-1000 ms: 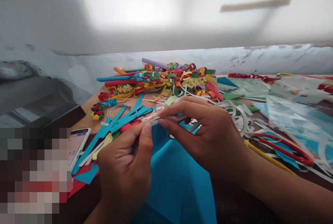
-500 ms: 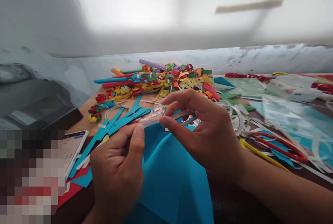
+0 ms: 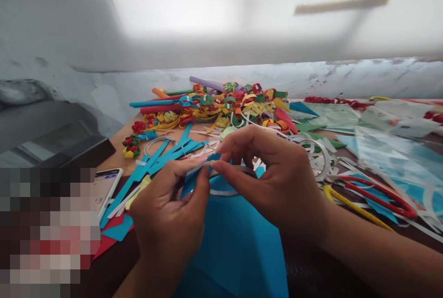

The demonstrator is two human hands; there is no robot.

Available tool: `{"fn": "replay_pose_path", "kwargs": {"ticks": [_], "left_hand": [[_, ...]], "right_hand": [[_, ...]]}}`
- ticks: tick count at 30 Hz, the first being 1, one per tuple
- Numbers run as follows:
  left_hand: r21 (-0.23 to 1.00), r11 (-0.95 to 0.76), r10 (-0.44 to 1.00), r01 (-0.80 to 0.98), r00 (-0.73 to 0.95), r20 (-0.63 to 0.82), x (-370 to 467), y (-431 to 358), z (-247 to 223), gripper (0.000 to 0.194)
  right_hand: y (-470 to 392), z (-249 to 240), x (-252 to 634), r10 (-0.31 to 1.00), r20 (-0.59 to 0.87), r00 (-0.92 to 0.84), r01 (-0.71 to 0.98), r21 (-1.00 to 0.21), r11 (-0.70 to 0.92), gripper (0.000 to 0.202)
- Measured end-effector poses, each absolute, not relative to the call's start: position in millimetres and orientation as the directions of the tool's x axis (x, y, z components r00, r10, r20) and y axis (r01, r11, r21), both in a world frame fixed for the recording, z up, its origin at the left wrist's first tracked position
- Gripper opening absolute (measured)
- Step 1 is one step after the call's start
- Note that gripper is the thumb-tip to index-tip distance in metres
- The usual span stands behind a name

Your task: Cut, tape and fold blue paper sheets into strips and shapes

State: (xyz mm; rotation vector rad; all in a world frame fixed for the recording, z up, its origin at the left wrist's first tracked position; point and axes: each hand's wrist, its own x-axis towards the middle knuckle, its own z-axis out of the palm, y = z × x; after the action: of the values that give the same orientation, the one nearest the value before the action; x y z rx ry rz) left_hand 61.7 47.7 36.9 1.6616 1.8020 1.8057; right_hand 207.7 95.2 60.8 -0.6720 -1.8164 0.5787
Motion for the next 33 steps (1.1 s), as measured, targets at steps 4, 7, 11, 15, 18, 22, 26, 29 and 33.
{"fn": "replay_pose_path", "kwargs": {"ticks": [4, 7, 11, 15, 18, 22, 26, 29, 33], "left_hand": [[0.704, -0.351, 0.645, 0.617, -0.386, 0.660, 62.0, 48.6, 31.1, 0.007], [0.685, -0.346, 0.631, 0.642, -0.381, 0.676, 60.4, 49.3, 28.1, 0.006], [0.629, -0.315, 0.616, 0.711, -0.350, 0.705, 58.0, 49.7, 29.6, 0.015], [0.570, -0.280, 0.632, 0.772, -0.299, 0.715, 56.1, 50.0, 31.2, 0.016], [0.583, -0.265, 0.631, 0.768, -0.319, 0.707, 55.5, 49.9, 29.7, 0.015], [0.605, -0.258, 0.620, 0.753, -0.351, 0.702, 55.4, 50.6, 28.6, 0.013], [0.682, -0.276, 0.670, 0.677, -0.373, 0.642, 54.9, 51.8, 31.6, 0.013], [0.747, -0.307, 0.739, 0.590, -0.347, 0.577, 55.3, 51.4, 36.2, 0.011], [0.839, -0.304, 0.800, 0.451, -0.357, 0.481, 57.6, 50.1, 41.8, 0.008]], "right_hand": [[97.6, 60.3, 206.8, 0.775, 0.546, -0.318, 0.092, -0.796, 0.598, 0.014], [97.9, 62.1, 206.7, 0.817, 0.434, -0.379, 0.045, -0.873, 0.485, 0.013], [97.8, 64.6, 208.2, 0.792, 0.457, -0.405, 0.096, -0.840, 0.534, 0.007], [97.1, 66.6, 210.2, 0.739, 0.521, -0.428, 0.172, -0.755, 0.633, 0.007], [96.0, 68.2, 210.9, 0.736, 0.469, -0.488, 0.147, -0.787, 0.599, 0.008], [96.5, 68.6, 210.8, 0.750, 0.437, -0.497, 0.113, -0.824, 0.556, 0.010], [99.7, 65.9, 209.9, 0.779, 0.438, -0.448, 0.112, -0.837, 0.535, 0.013], [101.7, 64.7, 209.1, 0.787, 0.446, -0.426, 0.107, -0.839, 0.533, 0.012], [102.6, 64.6, 208.8, 0.760, 0.508, -0.407, 0.142, -0.786, 0.601, 0.013]]}}
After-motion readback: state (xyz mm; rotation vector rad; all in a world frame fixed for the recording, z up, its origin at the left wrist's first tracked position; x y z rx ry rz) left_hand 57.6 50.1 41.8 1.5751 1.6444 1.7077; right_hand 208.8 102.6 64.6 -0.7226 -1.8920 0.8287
